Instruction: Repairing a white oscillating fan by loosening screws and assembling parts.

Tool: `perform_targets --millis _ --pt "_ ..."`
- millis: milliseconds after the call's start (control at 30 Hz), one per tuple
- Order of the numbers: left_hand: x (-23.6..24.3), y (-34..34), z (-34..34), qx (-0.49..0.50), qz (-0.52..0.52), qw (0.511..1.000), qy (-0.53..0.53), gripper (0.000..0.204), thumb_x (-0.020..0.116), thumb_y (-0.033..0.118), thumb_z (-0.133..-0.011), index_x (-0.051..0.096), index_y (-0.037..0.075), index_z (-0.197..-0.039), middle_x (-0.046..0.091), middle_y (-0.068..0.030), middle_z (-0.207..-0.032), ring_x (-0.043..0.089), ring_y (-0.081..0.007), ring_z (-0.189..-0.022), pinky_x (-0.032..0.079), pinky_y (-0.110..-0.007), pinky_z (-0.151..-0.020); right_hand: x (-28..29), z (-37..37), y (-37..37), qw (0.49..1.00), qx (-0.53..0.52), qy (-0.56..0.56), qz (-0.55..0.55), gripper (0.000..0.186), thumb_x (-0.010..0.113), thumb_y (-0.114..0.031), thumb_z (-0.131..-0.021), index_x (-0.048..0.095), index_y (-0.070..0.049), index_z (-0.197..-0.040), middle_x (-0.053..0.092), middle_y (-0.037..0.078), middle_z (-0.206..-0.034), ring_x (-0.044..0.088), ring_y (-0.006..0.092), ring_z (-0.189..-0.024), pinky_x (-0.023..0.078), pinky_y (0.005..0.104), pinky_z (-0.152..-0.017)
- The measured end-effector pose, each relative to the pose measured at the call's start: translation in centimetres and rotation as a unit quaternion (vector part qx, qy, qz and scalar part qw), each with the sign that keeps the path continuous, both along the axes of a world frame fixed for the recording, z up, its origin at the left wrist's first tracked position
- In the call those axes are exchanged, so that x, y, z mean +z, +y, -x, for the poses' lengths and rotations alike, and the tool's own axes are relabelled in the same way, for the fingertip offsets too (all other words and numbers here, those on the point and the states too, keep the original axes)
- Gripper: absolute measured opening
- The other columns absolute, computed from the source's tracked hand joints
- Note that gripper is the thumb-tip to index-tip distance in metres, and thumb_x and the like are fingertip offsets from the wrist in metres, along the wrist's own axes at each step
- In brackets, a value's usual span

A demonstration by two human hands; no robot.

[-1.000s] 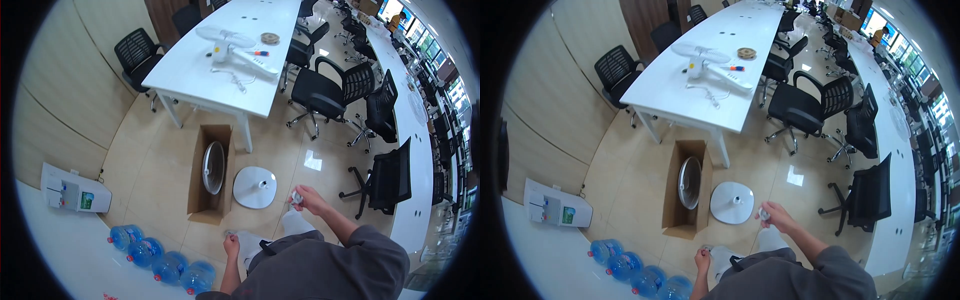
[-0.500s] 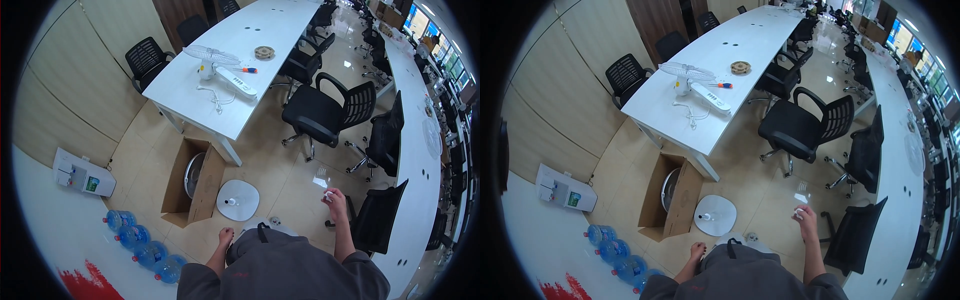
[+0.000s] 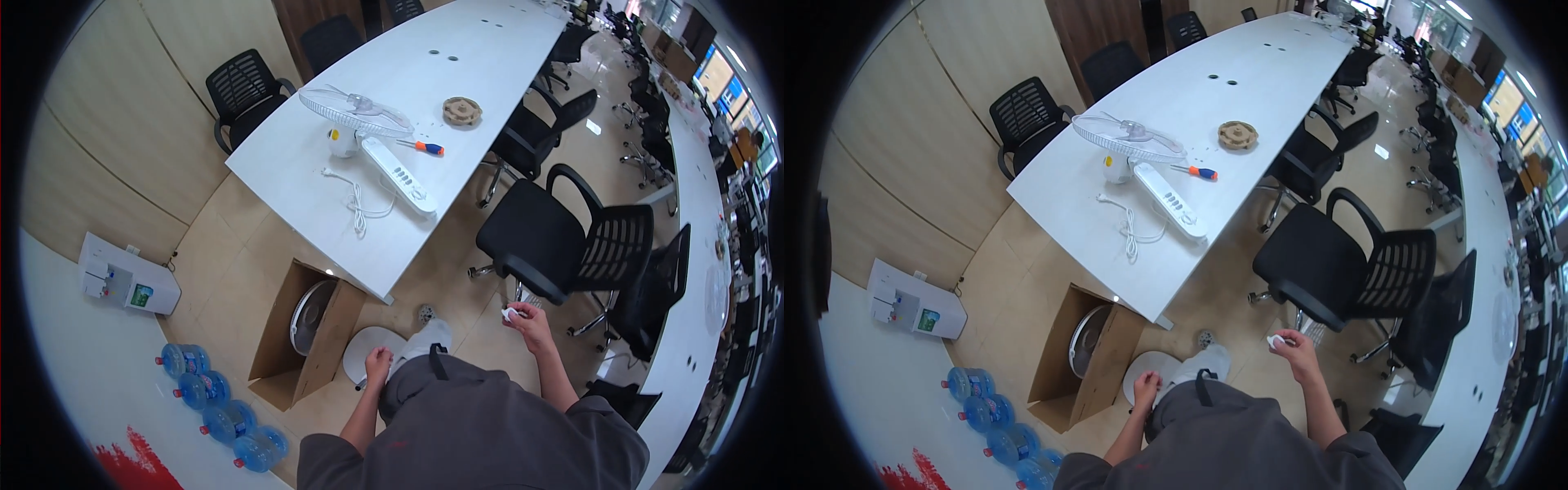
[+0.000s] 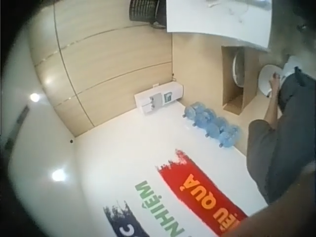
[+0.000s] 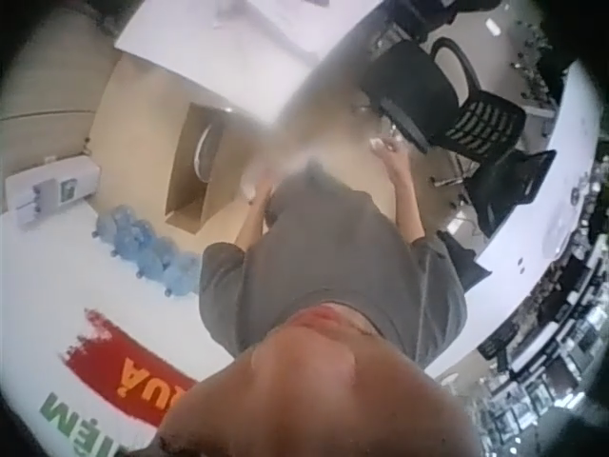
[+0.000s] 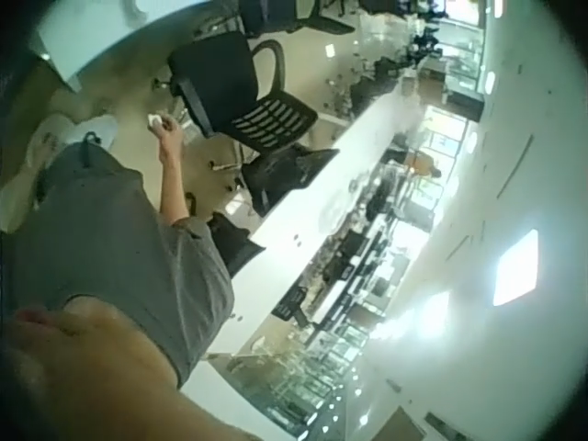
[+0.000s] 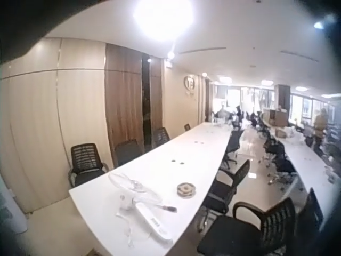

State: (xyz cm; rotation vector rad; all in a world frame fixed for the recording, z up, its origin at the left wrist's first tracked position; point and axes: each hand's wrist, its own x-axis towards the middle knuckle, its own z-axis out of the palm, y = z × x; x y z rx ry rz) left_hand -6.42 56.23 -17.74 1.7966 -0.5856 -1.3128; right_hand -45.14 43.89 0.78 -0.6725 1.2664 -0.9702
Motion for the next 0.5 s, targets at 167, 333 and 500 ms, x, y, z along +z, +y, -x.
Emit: perform_targets --millis 167,333,500 --pt "5.6 -15.9 1.0 -0.027 0.124 0.991 -0.042 0.027 0.065 0.025 -0.098 0.069 -0.002 -0.102 0.071 -0.0075 -0.085 0.065 -0.0135 -0.078 0.051 -0.028 -0.073 1.8 0.4 -12.4 0.987 0.005 0.126 0.098 0.027 0.080 -0.014 -0.087 0.071 -0.002 -0.109 0.069 0.000 -0.094 0.062 0.0073 -0.084 0.049 0.0236 -0.077" --pt "11.8 -29.6 2.4 0.028 0.229 0.961 -0.154 0.027 0.068 0.022 -0.095 0.069 -0.004 -0.104 0.072 -0.0122 -0.087 0.068 -0.0183 -0.082 0.054 -0.032 -0.078 5.4 -1.9 -23.6 0.981 0.000 0.150 0.125 0.025 0.079 -0.012 -0.087 0.068 -0.002 -0.108 0.068 -0.001 -0.093 0.061 0.0057 -0.082 0.048 0.0212 -0.074" --pt "13.9 -39.8 3.6 0.079 0.199 0.956 -0.201 0.038 0.072 0.023 -0.092 0.061 -0.005 -0.115 0.067 -0.0143 -0.100 0.065 -0.0223 -0.089 0.054 -0.035 -0.080 6.2 -5.8 -34.3 0.973 0.049 0.155 0.162 0.026 0.079 -0.012 -0.088 0.067 -0.001 -0.108 0.067 0.000 -0.091 0.061 0.0062 -0.082 0.049 0.0215 -0.073"
